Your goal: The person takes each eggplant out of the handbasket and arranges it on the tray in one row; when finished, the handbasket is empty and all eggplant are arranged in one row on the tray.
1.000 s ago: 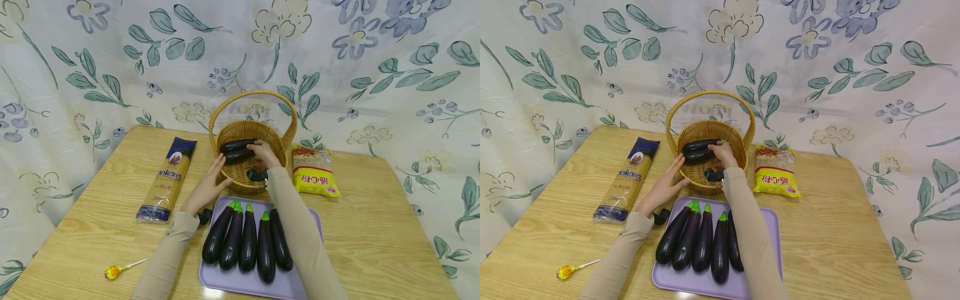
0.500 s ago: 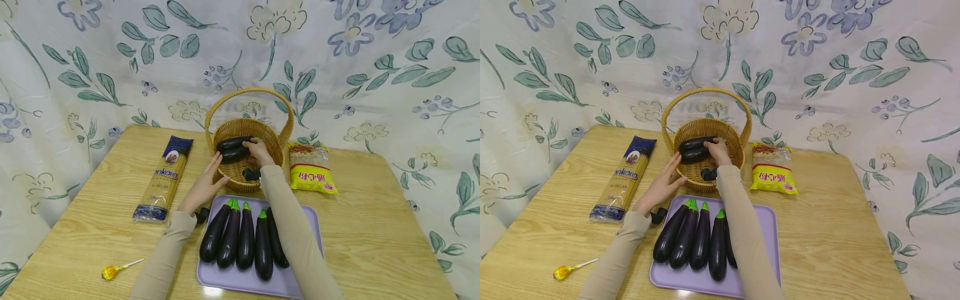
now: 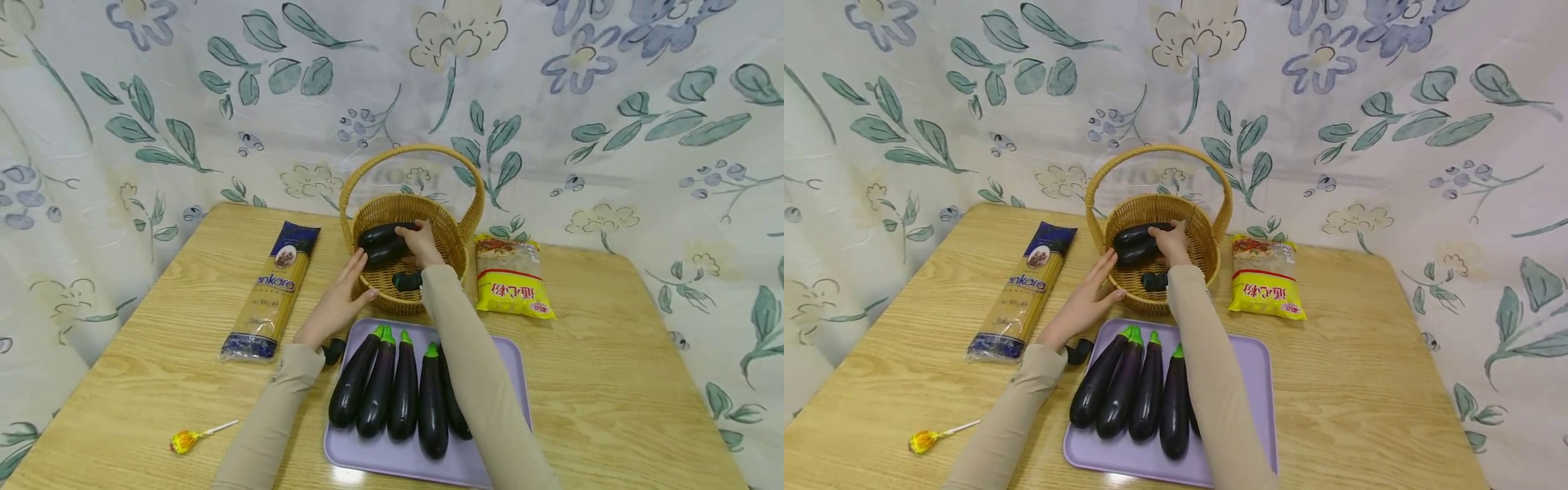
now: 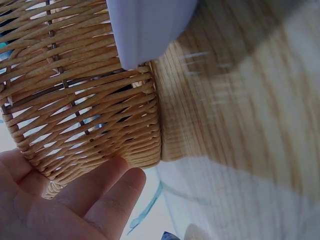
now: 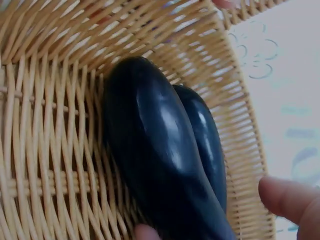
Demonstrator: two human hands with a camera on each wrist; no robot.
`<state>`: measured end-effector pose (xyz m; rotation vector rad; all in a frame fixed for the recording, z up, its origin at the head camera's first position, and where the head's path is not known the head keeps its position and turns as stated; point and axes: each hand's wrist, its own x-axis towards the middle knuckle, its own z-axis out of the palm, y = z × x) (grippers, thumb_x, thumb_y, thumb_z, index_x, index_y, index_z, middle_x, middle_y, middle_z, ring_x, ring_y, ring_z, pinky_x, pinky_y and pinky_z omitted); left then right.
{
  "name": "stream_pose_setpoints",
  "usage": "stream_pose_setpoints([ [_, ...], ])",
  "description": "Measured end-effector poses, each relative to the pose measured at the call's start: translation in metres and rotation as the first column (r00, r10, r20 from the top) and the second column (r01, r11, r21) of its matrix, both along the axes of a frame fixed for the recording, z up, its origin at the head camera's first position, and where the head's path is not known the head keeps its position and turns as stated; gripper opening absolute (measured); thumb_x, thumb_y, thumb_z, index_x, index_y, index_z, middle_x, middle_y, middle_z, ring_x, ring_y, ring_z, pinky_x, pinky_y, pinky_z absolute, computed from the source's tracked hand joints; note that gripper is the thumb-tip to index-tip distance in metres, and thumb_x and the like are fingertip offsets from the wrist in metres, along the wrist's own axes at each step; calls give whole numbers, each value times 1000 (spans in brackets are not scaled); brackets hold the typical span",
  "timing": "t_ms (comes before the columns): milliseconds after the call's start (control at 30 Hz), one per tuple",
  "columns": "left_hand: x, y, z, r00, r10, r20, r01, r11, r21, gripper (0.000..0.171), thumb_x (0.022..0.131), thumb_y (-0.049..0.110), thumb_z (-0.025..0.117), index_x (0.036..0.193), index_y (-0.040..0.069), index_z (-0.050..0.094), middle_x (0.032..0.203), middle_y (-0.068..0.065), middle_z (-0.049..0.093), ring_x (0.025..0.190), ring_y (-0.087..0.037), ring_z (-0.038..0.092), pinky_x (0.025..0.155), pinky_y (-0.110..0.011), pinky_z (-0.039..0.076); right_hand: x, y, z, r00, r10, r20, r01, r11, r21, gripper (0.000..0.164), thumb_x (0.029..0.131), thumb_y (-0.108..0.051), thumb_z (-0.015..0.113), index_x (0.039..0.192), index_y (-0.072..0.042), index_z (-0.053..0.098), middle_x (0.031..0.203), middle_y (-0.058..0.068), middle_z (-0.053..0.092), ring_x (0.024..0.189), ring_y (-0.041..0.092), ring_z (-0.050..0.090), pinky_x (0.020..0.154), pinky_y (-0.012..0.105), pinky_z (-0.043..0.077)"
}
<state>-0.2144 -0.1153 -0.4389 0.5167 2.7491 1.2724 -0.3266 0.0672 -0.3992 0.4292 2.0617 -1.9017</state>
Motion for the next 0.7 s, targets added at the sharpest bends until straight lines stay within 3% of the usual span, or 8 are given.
stream_pose_setpoints([
  [133,0,1,-1,1000,1,-3,-1,1000,0,77,98,43,53,158,19,11,166,1,2,148,-36,20,112,-62,29,-1,-6,-5,998,-53,-31,54,997,46,79,97,-22,60,155,-22,7,160,18,13,139,38,37,96,52,51],
  [333,0,1,-1,1000,-8,-4,8,1000,3,79,97,48,51,158,20,10,166,3,1,148,-36,21,111,-62,30,-4,-14,-11,993,-93,-73,102,986,130,88,94,-17,64,155,-24,1,156,22,19,132,38,44,90,48,55],
  [533,-1,0,-2,1000,-18,-7,17,1000,-2,80,97,51,50,158,20,9,166,1,1,145,-39,26,110,-62,33,-4,-20,-13,996,-12,-85,28,983,182,95,93,-18,64,155,-18,-8,155,23,26,135,35,44,100,45,49],
  [700,-2,-2,-3,1000,-14,1,14,1000,-3,79,97,51,49,158,21,8,166,1,1,146,-38,25,111,-62,32,-4,-24,-14,994,34,-99,-14,980,200,92,93,-15,64,155,-15,-3,154,23,26,138,35,40,106,43,45],
])
